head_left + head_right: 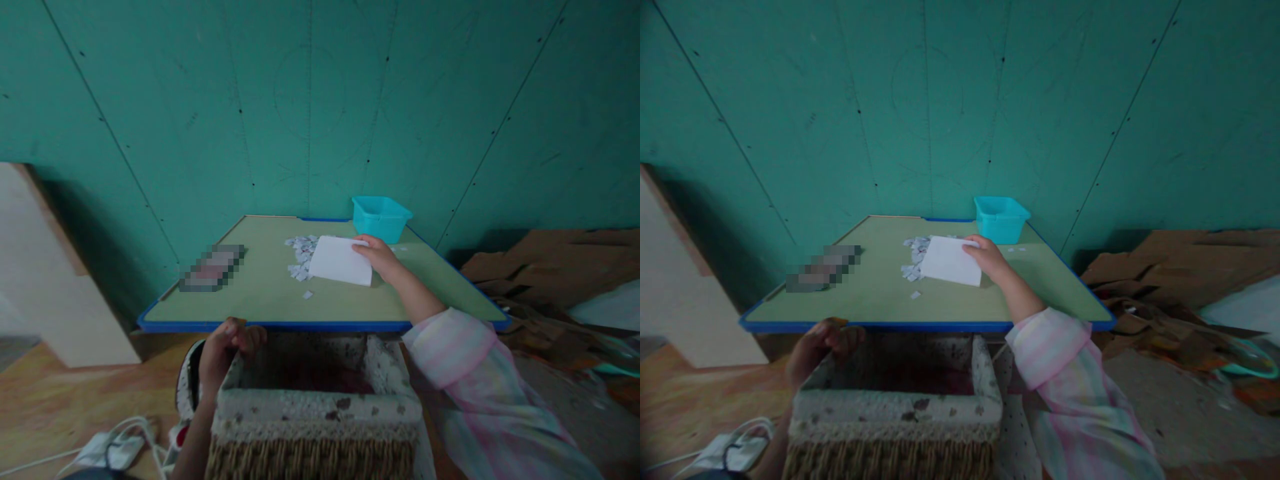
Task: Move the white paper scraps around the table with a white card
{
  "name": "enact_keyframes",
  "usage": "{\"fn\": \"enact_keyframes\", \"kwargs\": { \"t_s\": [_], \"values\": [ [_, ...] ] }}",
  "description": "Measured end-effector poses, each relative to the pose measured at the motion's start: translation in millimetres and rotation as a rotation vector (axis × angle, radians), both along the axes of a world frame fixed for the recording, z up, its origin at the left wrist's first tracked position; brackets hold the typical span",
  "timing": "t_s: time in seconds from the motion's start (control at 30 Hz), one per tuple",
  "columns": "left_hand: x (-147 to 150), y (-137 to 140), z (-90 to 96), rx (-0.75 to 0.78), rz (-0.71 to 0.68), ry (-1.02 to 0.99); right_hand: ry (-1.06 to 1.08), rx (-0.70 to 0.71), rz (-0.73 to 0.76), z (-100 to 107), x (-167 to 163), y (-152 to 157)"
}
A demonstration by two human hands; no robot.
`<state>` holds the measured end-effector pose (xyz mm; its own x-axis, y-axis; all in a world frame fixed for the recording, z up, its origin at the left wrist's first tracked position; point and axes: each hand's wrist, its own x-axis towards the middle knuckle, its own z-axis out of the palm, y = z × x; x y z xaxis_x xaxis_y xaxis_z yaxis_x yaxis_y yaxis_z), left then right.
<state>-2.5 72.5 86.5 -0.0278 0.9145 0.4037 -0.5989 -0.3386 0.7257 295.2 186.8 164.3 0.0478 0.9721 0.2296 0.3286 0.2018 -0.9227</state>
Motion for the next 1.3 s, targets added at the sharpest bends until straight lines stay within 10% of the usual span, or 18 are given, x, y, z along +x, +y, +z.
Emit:
{"fn": "enact_keyframes", "kwargs": {
  "t_s": [1.3],
  "values": [
    [-0.3,0.7,0.9,-0.024,0.014,0.031,-0.002,-0.052,0.050,6.8,-4.2,-8.8]
  ]
}}
